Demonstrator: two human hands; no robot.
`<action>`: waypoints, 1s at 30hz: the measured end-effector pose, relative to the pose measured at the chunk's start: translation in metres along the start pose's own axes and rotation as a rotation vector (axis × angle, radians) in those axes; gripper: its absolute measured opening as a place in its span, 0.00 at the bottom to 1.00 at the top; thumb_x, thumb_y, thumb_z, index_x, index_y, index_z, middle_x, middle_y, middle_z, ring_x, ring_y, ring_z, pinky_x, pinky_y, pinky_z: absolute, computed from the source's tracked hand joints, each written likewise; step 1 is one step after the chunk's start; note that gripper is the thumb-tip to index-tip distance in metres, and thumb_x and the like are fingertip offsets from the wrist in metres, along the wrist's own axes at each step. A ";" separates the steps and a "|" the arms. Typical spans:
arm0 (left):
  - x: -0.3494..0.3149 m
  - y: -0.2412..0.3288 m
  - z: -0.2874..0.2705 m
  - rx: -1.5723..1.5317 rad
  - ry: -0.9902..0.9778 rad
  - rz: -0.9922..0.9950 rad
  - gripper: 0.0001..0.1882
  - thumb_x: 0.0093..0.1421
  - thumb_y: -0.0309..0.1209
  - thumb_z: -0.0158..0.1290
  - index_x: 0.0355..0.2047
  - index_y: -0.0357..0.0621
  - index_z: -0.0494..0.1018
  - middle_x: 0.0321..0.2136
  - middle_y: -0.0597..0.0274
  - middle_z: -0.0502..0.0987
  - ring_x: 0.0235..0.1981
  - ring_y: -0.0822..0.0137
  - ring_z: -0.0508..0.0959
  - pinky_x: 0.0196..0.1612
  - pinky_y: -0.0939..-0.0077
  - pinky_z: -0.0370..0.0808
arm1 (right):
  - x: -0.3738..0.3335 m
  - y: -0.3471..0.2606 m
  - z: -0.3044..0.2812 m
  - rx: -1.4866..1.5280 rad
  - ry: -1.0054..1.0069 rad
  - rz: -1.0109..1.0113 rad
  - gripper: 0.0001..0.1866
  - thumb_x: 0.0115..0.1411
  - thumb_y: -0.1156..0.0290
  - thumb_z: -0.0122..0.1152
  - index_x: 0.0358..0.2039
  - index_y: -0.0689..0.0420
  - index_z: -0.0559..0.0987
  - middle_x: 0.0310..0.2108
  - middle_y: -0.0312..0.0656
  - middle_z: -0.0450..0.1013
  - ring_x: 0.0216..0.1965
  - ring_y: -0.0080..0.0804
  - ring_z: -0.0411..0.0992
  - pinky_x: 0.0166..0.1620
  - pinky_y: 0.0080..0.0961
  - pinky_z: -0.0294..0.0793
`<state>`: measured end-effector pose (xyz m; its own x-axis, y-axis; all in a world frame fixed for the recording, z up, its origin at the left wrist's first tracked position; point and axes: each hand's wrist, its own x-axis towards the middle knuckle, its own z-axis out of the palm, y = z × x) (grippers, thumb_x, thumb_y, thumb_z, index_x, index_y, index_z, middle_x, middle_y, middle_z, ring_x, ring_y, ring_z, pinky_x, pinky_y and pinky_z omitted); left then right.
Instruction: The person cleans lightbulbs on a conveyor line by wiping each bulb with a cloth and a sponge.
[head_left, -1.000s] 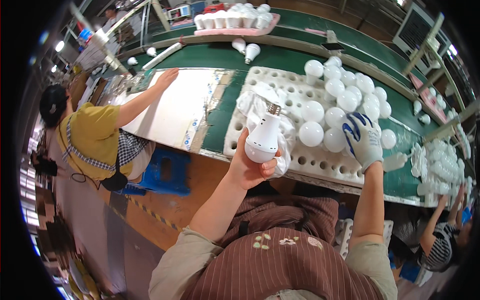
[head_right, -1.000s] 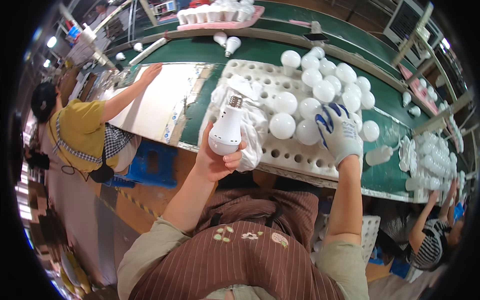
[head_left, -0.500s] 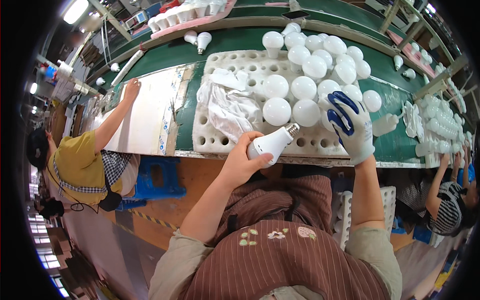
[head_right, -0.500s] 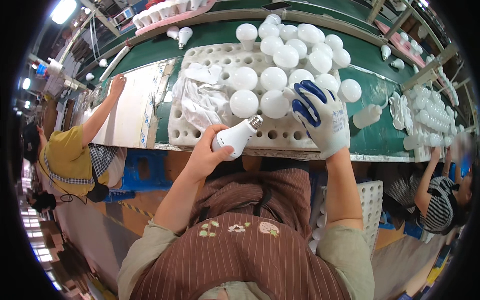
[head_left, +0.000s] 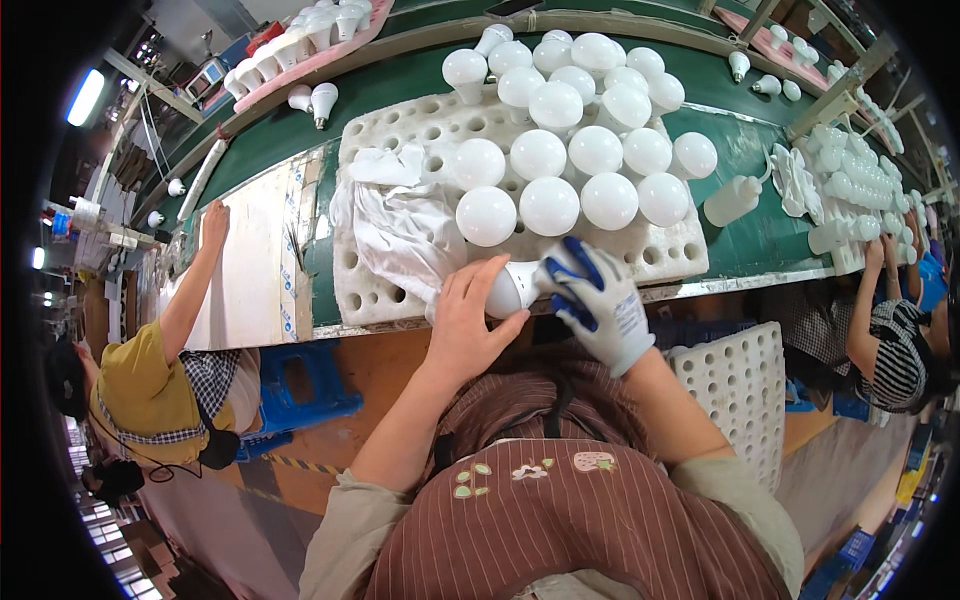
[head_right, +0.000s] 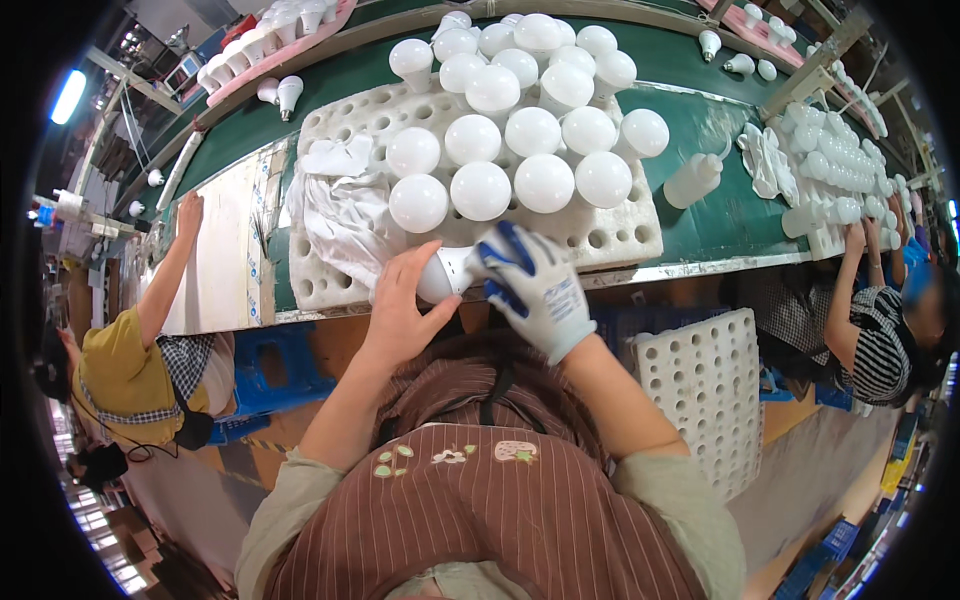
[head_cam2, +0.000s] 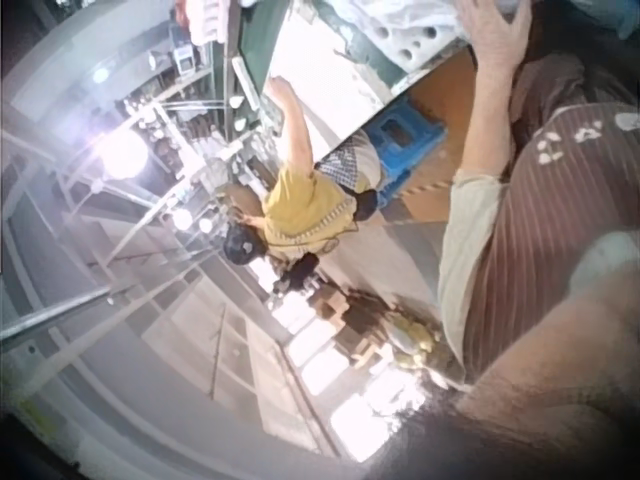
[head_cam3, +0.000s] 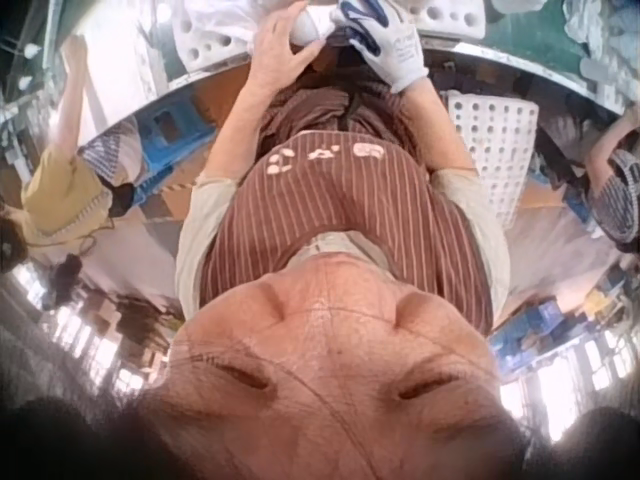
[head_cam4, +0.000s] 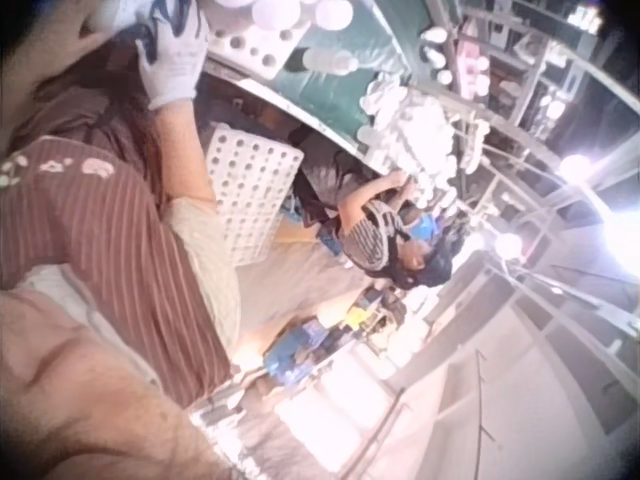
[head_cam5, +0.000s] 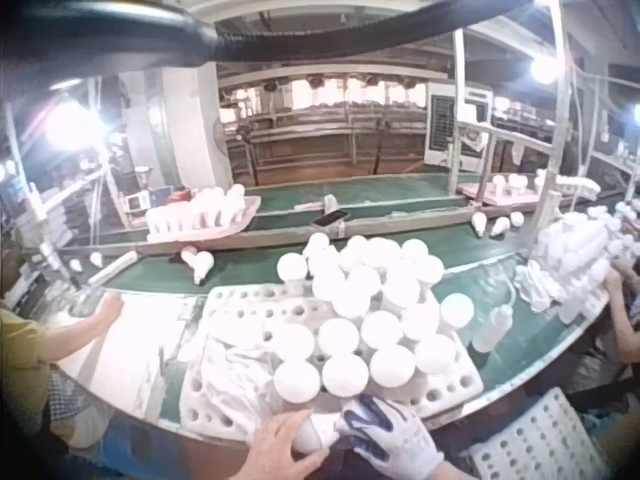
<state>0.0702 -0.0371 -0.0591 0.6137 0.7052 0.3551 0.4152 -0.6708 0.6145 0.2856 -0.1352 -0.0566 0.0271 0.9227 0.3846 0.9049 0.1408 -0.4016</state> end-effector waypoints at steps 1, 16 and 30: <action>0.001 -0.003 -0.001 -0.024 -0.047 0.018 0.46 0.46 0.29 0.70 0.65 0.42 0.63 0.52 0.51 0.74 0.54 0.48 0.72 0.58 0.56 0.68 | 0.002 0.008 -0.003 0.003 -0.021 0.072 0.26 0.54 0.63 0.69 0.55 0.46 0.78 0.61 0.53 0.67 0.59 0.56 0.65 0.61 0.49 0.64; 0.007 0.011 0.002 -0.014 -0.061 0.108 0.54 0.43 0.29 0.71 0.69 0.39 0.56 0.55 0.50 0.73 0.55 0.47 0.72 0.59 0.56 0.67 | -0.004 0.019 -0.008 0.039 0.030 0.187 0.25 0.53 0.63 0.68 0.53 0.51 0.79 0.62 0.53 0.67 0.60 0.57 0.64 0.62 0.52 0.62; 0.013 0.012 -0.004 0.146 -0.075 0.169 0.52 0.44 0.29 0.71 0.69 0.39 0.57 0.58 0.48 0.71 0.57 0.47 0.70 0.60 0.55 0.67 | 0.000 0.001 -0.015 0.093 0.066 0.099 0.25 0.54 0.66 0.66 0.54 0.53 0.78 0.61 0.52 0.68 0.60 0.56 0.65 0.63 0.47 0.62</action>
<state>0.0803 -0.0351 -0.0445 0.7285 0.5649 0.3875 0.3919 -0.8076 0.4406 0.2930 -0.1401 -0.0445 0.1449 0.9087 0.3914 0.8532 0.0856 -0.5146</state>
